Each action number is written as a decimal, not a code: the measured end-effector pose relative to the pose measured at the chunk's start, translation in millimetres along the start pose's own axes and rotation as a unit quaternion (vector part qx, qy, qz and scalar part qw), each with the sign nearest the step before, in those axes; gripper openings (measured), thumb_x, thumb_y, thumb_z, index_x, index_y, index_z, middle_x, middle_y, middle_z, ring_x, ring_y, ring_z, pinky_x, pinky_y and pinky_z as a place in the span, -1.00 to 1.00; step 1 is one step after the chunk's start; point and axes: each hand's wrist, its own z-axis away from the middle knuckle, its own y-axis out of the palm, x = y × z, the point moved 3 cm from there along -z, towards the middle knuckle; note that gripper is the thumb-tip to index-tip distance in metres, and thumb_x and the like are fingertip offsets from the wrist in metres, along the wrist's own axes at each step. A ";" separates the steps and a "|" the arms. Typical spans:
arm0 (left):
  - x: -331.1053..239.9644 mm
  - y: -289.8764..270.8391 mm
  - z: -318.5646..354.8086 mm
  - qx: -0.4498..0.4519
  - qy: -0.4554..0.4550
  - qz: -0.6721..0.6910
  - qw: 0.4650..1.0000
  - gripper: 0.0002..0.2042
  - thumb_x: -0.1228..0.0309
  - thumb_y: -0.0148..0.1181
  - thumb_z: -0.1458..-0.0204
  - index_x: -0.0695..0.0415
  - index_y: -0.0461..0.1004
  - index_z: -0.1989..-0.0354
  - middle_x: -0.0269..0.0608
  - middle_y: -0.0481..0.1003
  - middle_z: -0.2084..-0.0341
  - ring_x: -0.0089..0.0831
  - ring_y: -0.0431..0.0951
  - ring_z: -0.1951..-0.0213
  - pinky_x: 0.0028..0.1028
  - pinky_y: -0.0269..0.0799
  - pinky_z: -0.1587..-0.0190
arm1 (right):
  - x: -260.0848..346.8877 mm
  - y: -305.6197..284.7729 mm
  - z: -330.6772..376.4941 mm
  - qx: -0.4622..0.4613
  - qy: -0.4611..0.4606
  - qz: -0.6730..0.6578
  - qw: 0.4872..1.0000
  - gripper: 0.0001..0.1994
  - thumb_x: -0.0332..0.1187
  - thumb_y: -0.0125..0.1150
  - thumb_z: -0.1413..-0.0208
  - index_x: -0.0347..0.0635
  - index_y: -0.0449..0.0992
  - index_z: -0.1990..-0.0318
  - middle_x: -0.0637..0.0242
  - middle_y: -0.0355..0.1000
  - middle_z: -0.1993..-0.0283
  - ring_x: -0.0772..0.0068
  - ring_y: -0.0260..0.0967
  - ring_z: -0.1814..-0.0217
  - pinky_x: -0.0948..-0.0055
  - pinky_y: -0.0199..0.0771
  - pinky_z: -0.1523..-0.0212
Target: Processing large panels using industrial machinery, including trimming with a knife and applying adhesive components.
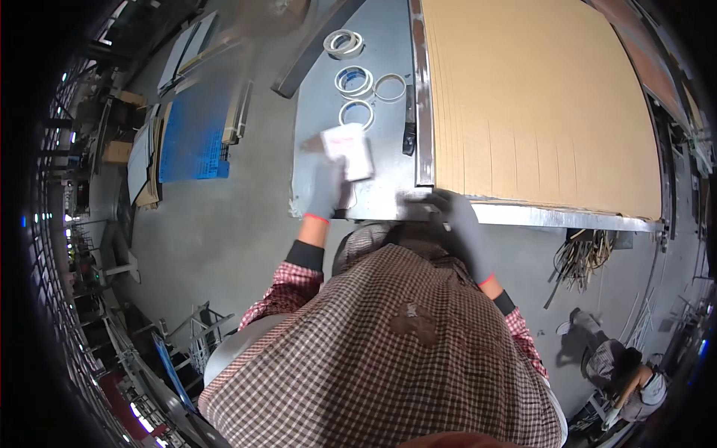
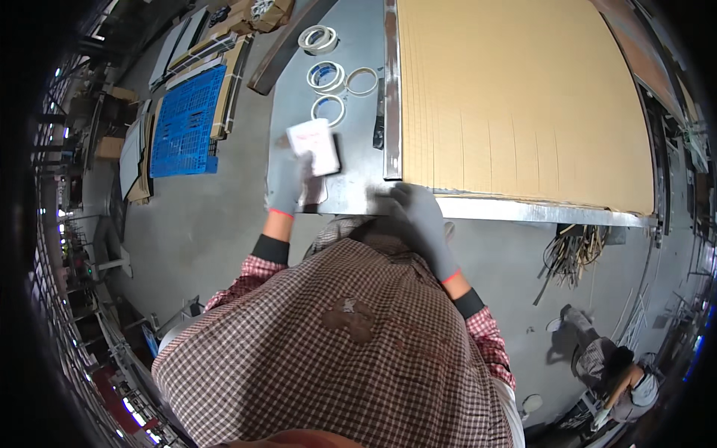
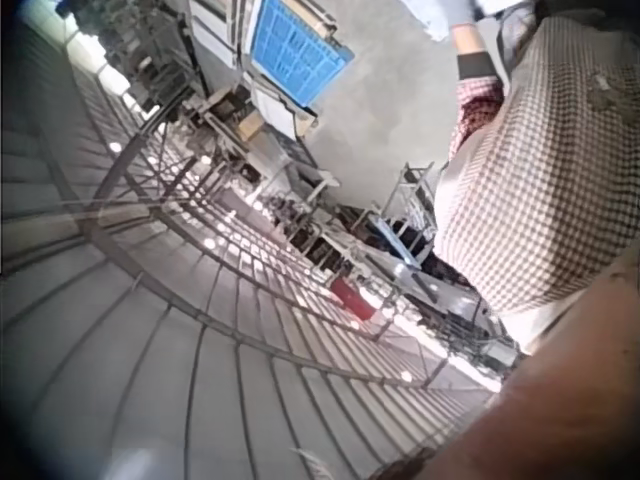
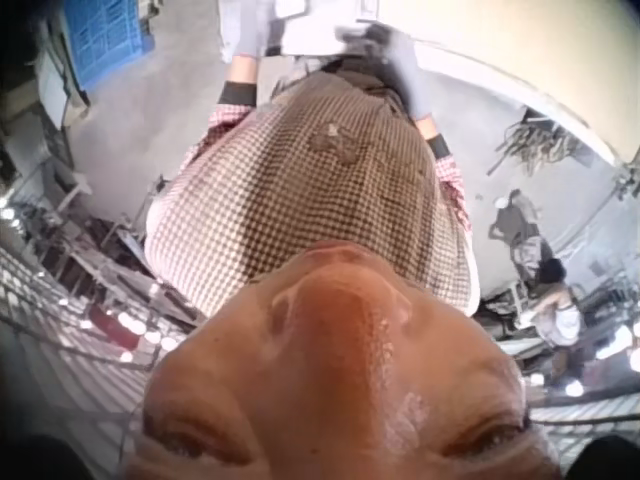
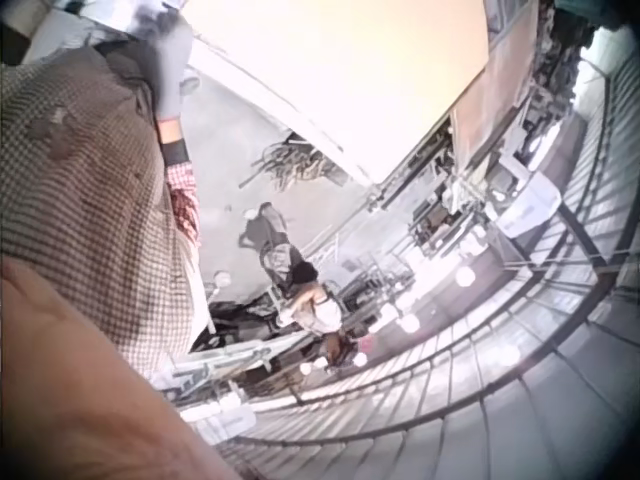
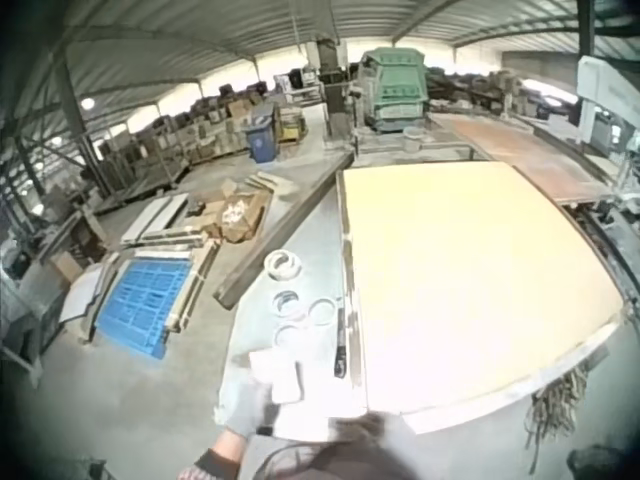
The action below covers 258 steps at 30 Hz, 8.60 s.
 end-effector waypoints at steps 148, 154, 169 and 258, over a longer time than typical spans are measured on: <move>-331.8 899.5 55.7 0.401 -0.034 -0.703 0.586 -0.24 -0.45 0.01 0.22 0.12 0.62 0.38 -0.09 0.57 0.48 -0.22 0.59 0.36 -0.37 0.43 0.31 | -704.7 -603.5 512.0 -0.027 0.382 -0.016 0.924 -0.73 -0.22 0.16 -0.01 -0.21 0.54 0.21 0.06 0.51 0.36 0.05 0.50 0.29 0.27 0.43 0.30; -364.6 945.9 81.0 0.319 0.267 -0.636 0.650 -0.77 0.21 0.16 0.11 0.09 0.57 0.40 -0.18 0.57 0.39 -0.19 0.58 0.34 -0.30 0.45 0.29 | -708.0 -624.5 519.8 -0.034 0.398 -0.030 0.916 -0.76 -0.26 0.17 0.01 -0.22 0.56 0.25 0.08 0.51 0.37 0.09 0.50 0.34 0.28 0.43 0.32; -336.1 993.5 100.7 0.410 0.425 -0.326 0.738 -0.66 0.59 -0.01 0.10 0.09 0.48 0.11 -0.18 0.51 0.11 -0.20 0.50 0.07 -0.30 0.42 0.02 | -728.0 -633.3 547.0 -0.050 0.457 -0.084 0.884 -0.77 -0.27 0.17 -0.03 -0.21 0.56 0.24 0.15 0.51 0.43 0.31 0.50 0.42 0.37 0.45 0.37; 14.6 164.6 -132.0 0.040 0.067 -0.227 0.971 -0.51 0.00 0.22 0.11 0.20 0.53 0.19 0.07 0.54 0.32 -0.12 0.52 0.25 -0.22 0.38 0.17 | -129.8 -144.2 45.7 0.175 0.200 -0.126 0.956 -0.68 -0.30 0.08 -0.10 -0.21 0.47 0.01 0.08 0.46 0.08 0.12 0.40 0.03 0.29 0.39 -0.02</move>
